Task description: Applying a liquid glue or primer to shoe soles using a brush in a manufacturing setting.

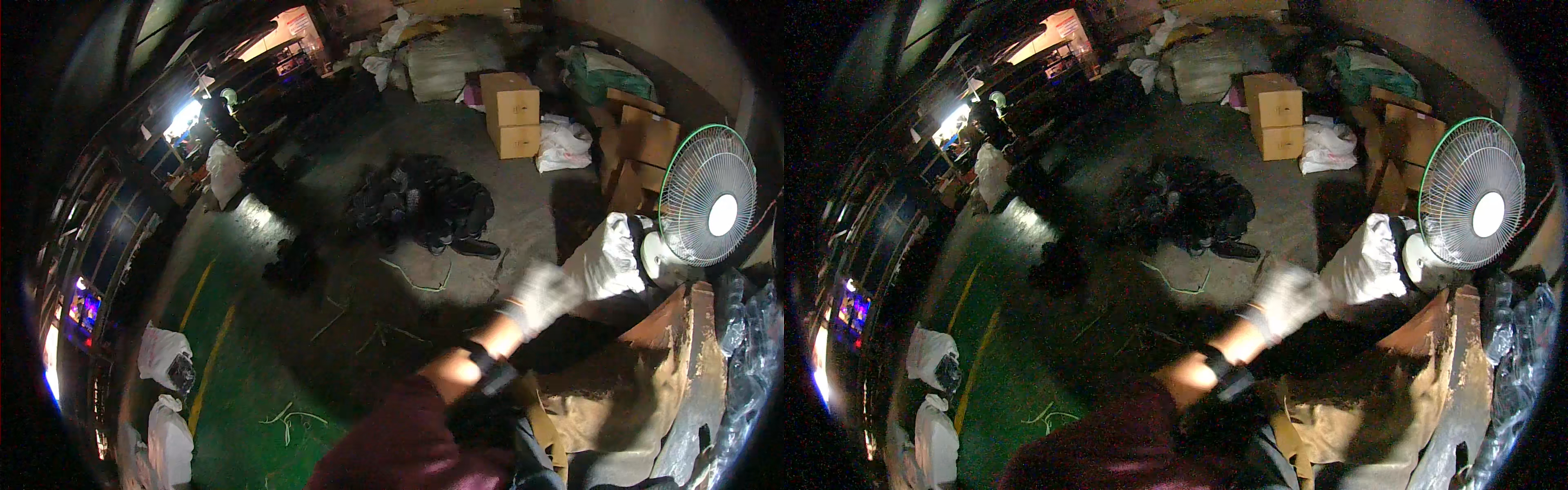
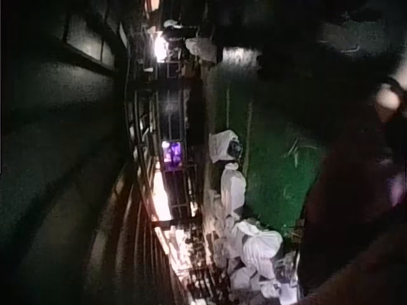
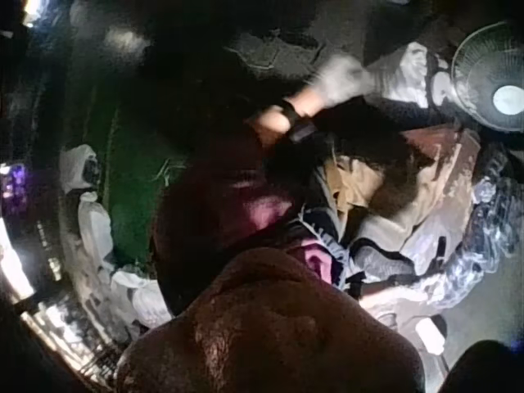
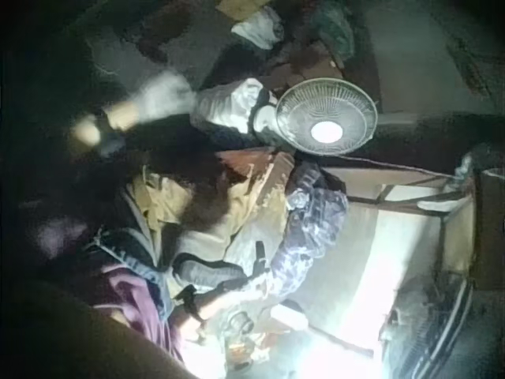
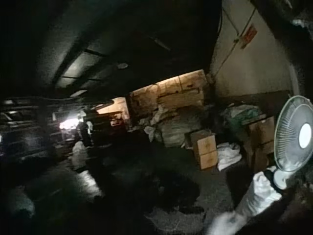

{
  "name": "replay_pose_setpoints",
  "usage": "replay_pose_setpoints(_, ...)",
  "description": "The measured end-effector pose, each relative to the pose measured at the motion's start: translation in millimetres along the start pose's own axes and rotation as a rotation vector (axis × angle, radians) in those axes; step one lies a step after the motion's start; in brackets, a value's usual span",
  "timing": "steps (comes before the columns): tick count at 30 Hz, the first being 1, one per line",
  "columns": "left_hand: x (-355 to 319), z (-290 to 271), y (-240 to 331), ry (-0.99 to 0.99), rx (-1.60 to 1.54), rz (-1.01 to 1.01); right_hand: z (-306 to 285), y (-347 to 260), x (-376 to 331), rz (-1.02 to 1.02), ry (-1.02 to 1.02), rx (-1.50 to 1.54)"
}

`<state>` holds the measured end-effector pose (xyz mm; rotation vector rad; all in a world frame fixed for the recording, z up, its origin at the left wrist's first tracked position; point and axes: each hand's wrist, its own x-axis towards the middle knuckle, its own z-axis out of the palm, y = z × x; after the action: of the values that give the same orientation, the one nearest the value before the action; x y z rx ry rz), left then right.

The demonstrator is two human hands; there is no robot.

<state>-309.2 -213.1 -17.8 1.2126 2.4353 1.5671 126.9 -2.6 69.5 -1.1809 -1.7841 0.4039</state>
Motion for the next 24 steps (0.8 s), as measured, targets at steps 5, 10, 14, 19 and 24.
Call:
replay_pose_setpoints(5, -87, 259, 167, -1.042, -0.999, -0.269, -34, 3, -18, 0.026, 0.067, -0.051)
replay_pose_setpoints(10, -191, 287, 234, -1.356, -0.369, 0.458, -105, 44, -61, 0.195, 0.208, -0.118)
replay_pose_setpoints(14, -180, 284, 244, -1.201, 0.143, 0.461, -149, 71, -116, 0.371, 0.41, -0.255)
replay_pose_setpoints(19, -154, 310, 253, -1.308, -0.503, -0.081, -217, 120, -132, 0.356, 0.636, -0.471)
replay_pose_setpoints(24, -162, 316, 259, -1.542, -0.769, -0.357, -305, 166, -101, 0.201, 0.678, -0.775)
